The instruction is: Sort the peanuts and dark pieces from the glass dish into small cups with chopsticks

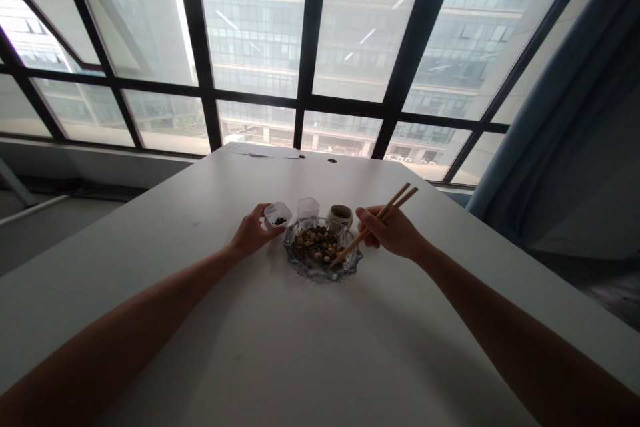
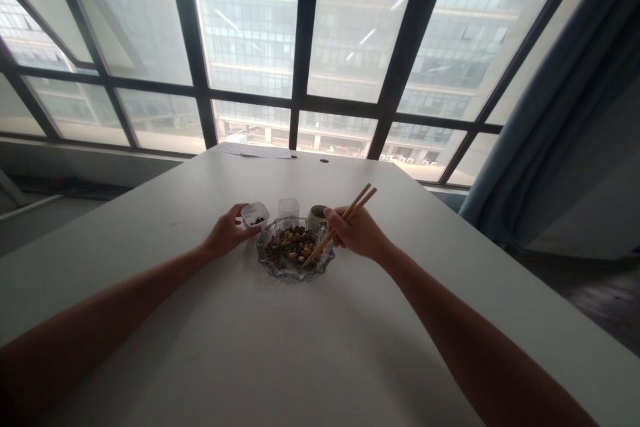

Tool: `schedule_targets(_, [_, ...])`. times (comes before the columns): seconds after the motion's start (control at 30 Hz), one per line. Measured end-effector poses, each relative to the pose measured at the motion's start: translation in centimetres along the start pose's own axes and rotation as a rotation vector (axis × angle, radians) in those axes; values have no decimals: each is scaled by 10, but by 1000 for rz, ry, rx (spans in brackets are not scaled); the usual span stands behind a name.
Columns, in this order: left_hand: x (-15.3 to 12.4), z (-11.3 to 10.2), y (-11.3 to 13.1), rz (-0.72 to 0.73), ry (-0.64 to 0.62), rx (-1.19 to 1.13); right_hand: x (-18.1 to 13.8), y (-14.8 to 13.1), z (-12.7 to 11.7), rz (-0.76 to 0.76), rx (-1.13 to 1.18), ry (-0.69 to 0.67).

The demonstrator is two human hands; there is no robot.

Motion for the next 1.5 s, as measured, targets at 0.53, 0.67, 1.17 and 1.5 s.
schedule_targets(0.53, [-4, -2, 1, 7, 18, 40, -23, 19, 28, -62, 111, 53])
schedule_targets(0.67, [-5, -2, 3, -1, 26, 49, -22, 35, 26, -99, 97, 255])
schedule_targets(1.17, [-4, -3, 7, -22, 8, 26, -52, 54, 35, -233, -55, 370])
schedule_targets(1.5, [-4, -3, 10, -13, -1, 24, -52, 52, 37, -232, -102, 380])
Point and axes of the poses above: each hand's wrist, its own x-axis towards the middle knuckle, its own z-axis out of the palm, y = z × x, the point moved 1 cm from there along x, towards the middle knuckle, and after that the axes turned 8 degrees about -x, right-handed, at the moved point
